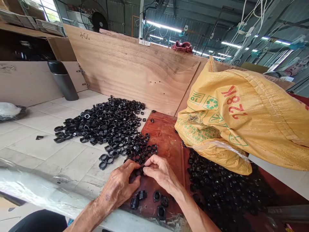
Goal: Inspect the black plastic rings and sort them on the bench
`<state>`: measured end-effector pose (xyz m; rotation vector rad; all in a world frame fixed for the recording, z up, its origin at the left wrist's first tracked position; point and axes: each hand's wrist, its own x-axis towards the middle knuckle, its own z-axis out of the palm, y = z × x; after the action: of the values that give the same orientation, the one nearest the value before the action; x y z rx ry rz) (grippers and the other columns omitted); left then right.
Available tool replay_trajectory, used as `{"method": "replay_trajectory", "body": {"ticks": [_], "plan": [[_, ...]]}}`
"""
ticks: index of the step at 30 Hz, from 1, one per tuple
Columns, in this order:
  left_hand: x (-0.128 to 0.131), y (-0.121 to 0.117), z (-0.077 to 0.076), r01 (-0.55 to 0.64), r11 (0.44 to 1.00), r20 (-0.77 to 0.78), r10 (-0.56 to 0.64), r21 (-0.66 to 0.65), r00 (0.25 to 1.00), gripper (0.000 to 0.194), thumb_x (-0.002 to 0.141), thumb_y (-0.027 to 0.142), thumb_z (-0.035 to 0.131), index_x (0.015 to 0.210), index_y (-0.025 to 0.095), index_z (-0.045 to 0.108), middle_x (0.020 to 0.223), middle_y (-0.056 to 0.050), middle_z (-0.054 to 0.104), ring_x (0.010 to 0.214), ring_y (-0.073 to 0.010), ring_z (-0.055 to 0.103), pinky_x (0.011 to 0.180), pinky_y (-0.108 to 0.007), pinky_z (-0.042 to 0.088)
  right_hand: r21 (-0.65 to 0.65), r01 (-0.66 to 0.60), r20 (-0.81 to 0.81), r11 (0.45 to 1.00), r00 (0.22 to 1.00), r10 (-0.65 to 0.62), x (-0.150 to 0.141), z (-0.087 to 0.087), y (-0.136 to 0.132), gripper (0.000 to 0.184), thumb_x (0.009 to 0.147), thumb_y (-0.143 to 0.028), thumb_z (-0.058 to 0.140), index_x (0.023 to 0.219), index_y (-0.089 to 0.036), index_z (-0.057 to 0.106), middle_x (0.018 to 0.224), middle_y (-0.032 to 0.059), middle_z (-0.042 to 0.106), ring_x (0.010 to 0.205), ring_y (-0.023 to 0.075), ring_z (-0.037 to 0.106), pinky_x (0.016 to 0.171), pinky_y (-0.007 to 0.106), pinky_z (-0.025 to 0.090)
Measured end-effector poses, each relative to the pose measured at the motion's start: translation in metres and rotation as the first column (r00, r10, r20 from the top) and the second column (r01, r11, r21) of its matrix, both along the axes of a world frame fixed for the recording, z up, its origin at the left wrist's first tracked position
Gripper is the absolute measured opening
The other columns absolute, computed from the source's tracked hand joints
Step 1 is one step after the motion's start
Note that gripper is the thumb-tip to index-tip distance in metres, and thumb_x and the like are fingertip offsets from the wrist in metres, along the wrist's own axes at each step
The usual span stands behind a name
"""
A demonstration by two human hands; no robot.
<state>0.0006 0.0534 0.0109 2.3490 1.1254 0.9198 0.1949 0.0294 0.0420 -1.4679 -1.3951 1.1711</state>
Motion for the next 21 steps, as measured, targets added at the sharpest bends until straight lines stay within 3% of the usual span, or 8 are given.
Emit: {"method": "replay_trajectory", "body": {"ticks": [4, 9, 13, 17, 21], "plan": [[-0.001, 0.0, -0.002, -0.044, 0.986, 0.156, 0.07, -0.163, 0.985, 0.019, 0.082, 0.019, 0.063, 0.099, 0.025, 0.062, 0.083, 0.001, 0.074, 0.073, -0.0182, 0.074, 0.068, -0.028, 0.061, 0.077, 0.042, -0.063, 0.996, 0.997, -0.037, -0.007, 0.0, -0.003, 0.011, 0.078, -0.026, 0.074, 0.074, -0.017, 0.068, 0.101, 0.0055, 0.076, 0.088, 0.0208, 0.07, 0.077, 0.03, 0.051], [0.0, 0.001, -0.008, 0.122, 0.922, 0.457, 0.065, -0.368, 0.887, 0.019, 0.085, 0.016, 0.06, 0.102, 0.025, 0.059, 0.089, 0.0, 0.074, 0.081, -0.0171, 0.077, 0.075, -0.028, 0.065, 0.122, 0.06, -0.132, 0.991, 0.99, -0.043, -0.012, 0.0, -0.005, 0.009, 0.079, -0.025, 0.074, 0.078, -0.018, 0.069, 0.094, 0.0054, 0.077, 0.086, 0.0215, 0.072, 0.078, 0.031, 0.054], [0.0, 0.002, -0.009, 0.198, 0.903, 0.543, 0.045, -0.381, 0.839, 0.02, 0.086, 0.017, 0.062, 0.104, 0.025, 0.061, 0.095, 0.0, 0.073, 0.086, -0.0174, 0.077, 0.079, -0.029, 0.065, 0.129, 0.049, -0.166, 0.99, 0.986, -0.027, -0.012, -0.003, -0.006, 0.023, 0.082, -0.025, 0.074, 0.105, -0.02, 0.073, 0.098, 0.0036, 0.077, 0.086, 0.0194, 0.072, 0.079, 0.029, 0.055], [-0.003, 0.003, -0.009, 0.219, 0.908, 0.562, 0.021, -0.357, 0.827, 0.02, 0.088, 0.019, 0.064, 0.107, 0.027, 0.065, 0.103, -0.001, 0.07, 0.089, -0.018, 0.077, 0.081, -0.031, 0.066, 0.139, 0.035, -0.12, 0.99, 0.993, -0.018, -0.011, -0.004, -0.007, 0.016, 0.083, -0.023, 0.072, 0.099, -0.019, 0.074, 0.085, 0.0009, 0.074, 0.077, 0.0163, 0.069, 0.07, 0.025, 0.054], [-0.007, 0.006, -0.012, 0.179, 0.947, 0.514, -0.018, -0.266, 0.857, 0.018, 0.091, 0.023, 0.068, 0.108, 0.027, 0.068, 0.109, -0.003, 0.069, 0.096, -0.0193, 0.075, 0.084, -0.032, 0.065, 0.174, 0.026, -0.09, 0.984, 0.996, -0.01, -0.012, -0.007, -0.007, 0.015, 0.084, -0.022, 0.073, 0.099, -0.019, 0.072, 0.086, 0.0, 0.071, 0.074, 0.0143, 0.067, 0.066, 0.022, 0.052]]}}
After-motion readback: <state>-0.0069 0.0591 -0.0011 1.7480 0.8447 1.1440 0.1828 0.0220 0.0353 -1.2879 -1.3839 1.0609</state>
